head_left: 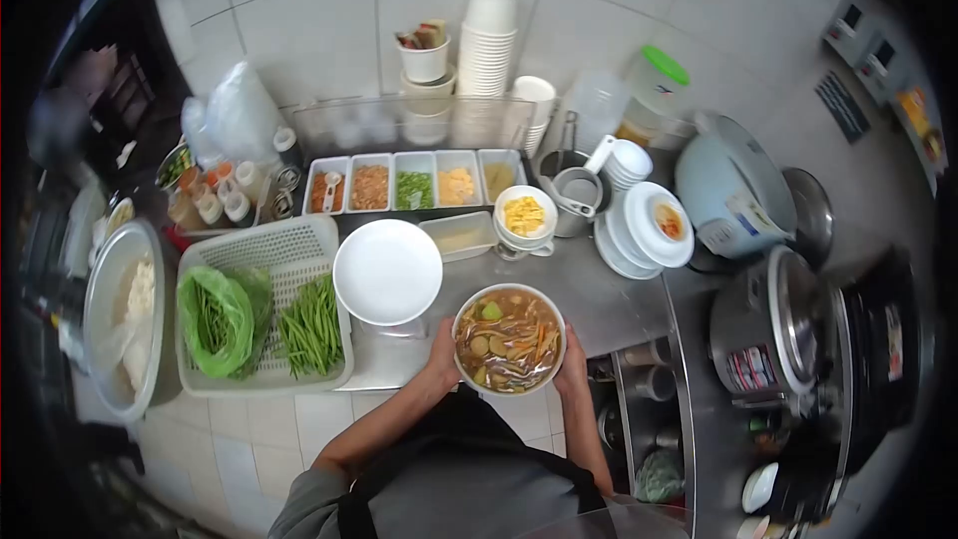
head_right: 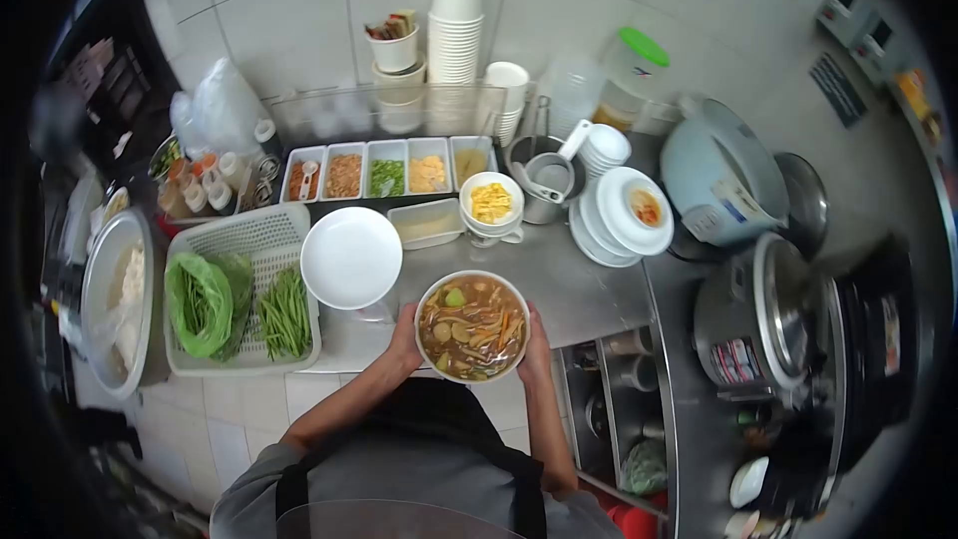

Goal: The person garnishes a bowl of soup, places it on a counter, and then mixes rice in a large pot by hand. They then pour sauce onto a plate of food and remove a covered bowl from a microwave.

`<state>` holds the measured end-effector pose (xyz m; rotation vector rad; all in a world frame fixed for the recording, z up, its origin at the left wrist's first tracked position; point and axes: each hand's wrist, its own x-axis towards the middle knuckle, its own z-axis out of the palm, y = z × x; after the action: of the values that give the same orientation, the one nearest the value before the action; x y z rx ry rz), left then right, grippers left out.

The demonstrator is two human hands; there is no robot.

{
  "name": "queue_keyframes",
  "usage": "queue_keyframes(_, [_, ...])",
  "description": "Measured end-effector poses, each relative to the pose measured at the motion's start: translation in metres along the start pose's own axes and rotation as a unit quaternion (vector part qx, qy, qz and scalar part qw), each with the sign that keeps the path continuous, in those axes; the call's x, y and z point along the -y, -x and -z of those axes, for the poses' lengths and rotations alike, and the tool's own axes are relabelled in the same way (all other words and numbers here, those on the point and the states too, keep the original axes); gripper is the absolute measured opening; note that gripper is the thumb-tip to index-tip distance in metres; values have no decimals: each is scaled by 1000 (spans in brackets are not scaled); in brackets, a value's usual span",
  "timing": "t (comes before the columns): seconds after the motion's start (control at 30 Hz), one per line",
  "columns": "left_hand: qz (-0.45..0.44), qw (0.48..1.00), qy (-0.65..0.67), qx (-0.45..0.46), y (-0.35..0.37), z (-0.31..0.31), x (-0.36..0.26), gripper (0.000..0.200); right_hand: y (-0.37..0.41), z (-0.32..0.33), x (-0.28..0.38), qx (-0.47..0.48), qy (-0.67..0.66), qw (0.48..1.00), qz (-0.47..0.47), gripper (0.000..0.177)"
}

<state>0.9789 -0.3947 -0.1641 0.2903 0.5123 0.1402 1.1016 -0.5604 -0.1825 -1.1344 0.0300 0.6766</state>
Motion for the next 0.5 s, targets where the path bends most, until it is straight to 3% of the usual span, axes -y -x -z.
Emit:
queue_keyframes(0.1, [-43,998,3,-47,-17,7,9,41,-32,-4,14,60,-27,994,-88,43])
queue_keyframes(0.27, [-80,993,7,-91,-42,27,13,44,-73,6,11,119,-11,986,-119,41])
queue_keyframes(0.33, [-92,991,-17,-92,-43,33,14,48,-71,1,24,112,110,983,-94,41])
queue_keyframes(0.4, [-75,978,-124,-147,-25,24,10,51,-73,0,37,113,246,962,-26,39])
queue_keyframes(0.47, [-14,960,-210,-184,19,-22,-8,55,-69,-13,75,157,451,876,66,33])
queue_keyframes(0.5, [4,943,-300,-148,34,-24,-14,54,-64,-28,97,174,542,814,113,30])
